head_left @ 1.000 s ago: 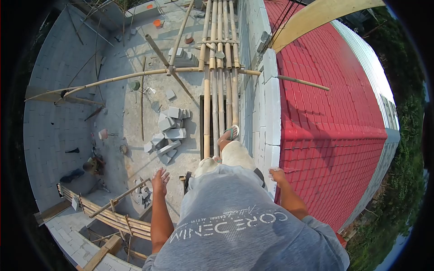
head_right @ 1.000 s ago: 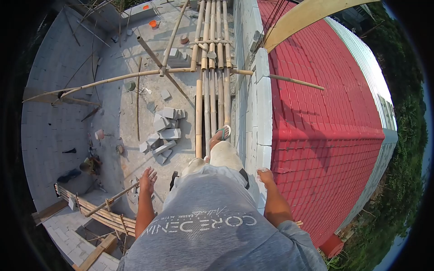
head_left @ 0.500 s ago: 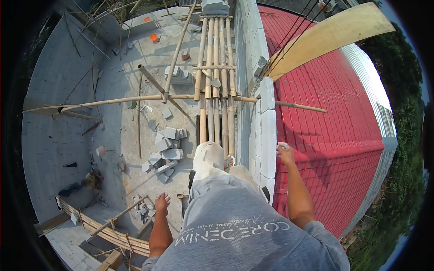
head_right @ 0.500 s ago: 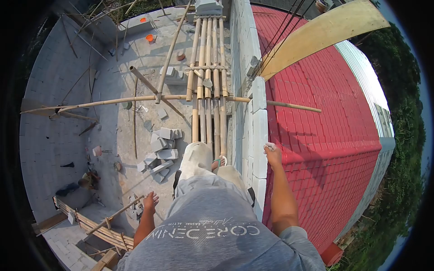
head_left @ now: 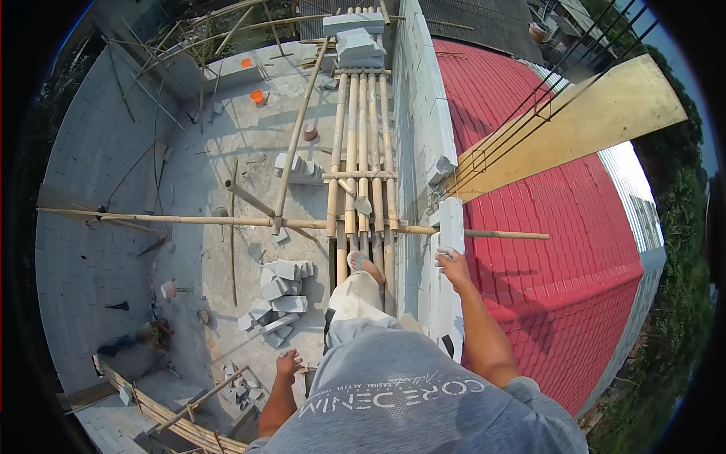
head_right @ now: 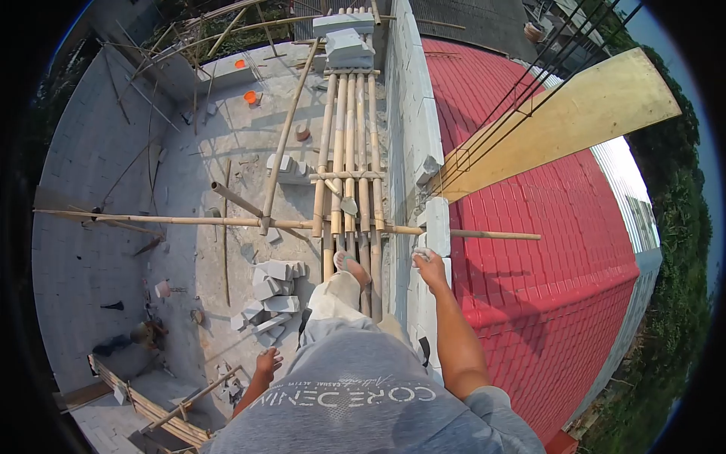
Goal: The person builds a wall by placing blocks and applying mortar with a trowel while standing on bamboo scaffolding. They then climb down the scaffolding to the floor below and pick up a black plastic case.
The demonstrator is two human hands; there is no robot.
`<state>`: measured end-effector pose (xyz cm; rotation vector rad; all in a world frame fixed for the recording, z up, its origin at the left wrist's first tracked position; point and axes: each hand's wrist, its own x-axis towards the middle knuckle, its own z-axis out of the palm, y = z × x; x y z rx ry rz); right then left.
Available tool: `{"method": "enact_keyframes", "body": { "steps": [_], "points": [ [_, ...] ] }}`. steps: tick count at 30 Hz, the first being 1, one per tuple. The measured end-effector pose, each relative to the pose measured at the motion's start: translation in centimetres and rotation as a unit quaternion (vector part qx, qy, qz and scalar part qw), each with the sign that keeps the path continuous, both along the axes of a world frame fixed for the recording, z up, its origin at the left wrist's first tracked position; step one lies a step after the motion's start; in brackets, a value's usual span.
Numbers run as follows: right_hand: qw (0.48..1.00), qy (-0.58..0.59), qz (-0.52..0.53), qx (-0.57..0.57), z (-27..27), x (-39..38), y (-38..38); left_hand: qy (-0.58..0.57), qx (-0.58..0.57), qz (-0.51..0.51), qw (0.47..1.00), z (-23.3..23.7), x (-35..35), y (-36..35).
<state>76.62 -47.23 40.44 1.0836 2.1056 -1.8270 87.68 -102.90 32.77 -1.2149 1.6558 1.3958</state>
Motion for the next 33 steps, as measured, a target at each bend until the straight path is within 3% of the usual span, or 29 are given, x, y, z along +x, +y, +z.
{"method": "enact_keyframes", "body": {
  "steps": [4, 6, 8, 11, 13, 15, 19, 22, 24, 28, 30, 31, 33],
  "points": [
    [0.995, -0.065, 0.056, 0.049, -1.2, -3.7, 2.8, 0.062, -0.012, 0.016, 0.998, -0.2, -8.2, 1.3],
    [0.980, -0.070, 0.102, 0.155, -1.4, -5.3, 4.1, 0.093, 0.011, -0.002, 0.996, 0.6, -12.2, 2.4],
    [0.992, -0.062, 0.031, 0.109, -1.1, -8.1, 4.6, 0.108, 0.001, -0.081, 0.991, 4.1, -16.5, 4.5],
    [0.996, 0.026, -0.046, 0.074, -1.7, -12.7, 4.7, 0.131, 0.002, -0.109, 0.985, 6.6, -20.9, 5.6],
    [0.989, 0.082, -0.048, 0.117, -0.7, -17.0, 3.8, 0.196, -0.003, -0.090, 0.976, 9.3, -23.2, 6.9],
    [0.994, 0.084, -0.052, 0.039, 1.2, -22.0, 2.2, 0.215, -0.006, -0.097, 0.972, 10.4, -24.5, 7.9],
    [0.994, 0.094, 0.041, 0.031, 2.2, -31.8, -2.1, 0.224, -0.024, -0.158, 0.961, 13.1, -25.9, 12.3],
    [0.992, 0.114, 0.056, -0.006, -2.8, -37.7, -5.5, 0.117, -0.022, -0.287, 0.951, 14.1, -25.9, 16.6],
    [0.993, 0.037, 0.113, 0.014, -6.3, -41.2, -7.6, 0.029, -0.060, -0.445, 0.893, 12.4, -24.9, 19.3],
    [0.990, -0.074, 0.112, -0.036, -21.9, -44.4, -10.9, -0.040, -0.004, -0.431, 0.901, 9.3, -23.1, 24.9],
    [0.959, -0.192, 0.042, -0.204, -29.1, -43.8, -12.0, -0.079, -0.004, -0.422, 0.903, 9.1, -23.9, 27.1],
    [0.956, -0.204, 0.035, -0.208, -32.0, -43.7, -12.2, -0.096, -0.012, -0.417, 0.904, 9.0, -24.6, 27.7],
    [0.914, -0.334, 0.013, -0.228, -37.4, -43.5, -12.8, -0.170, 0.020, -0.389, 0.905, 9.1, -25.6, 28.6]
  ]
}}
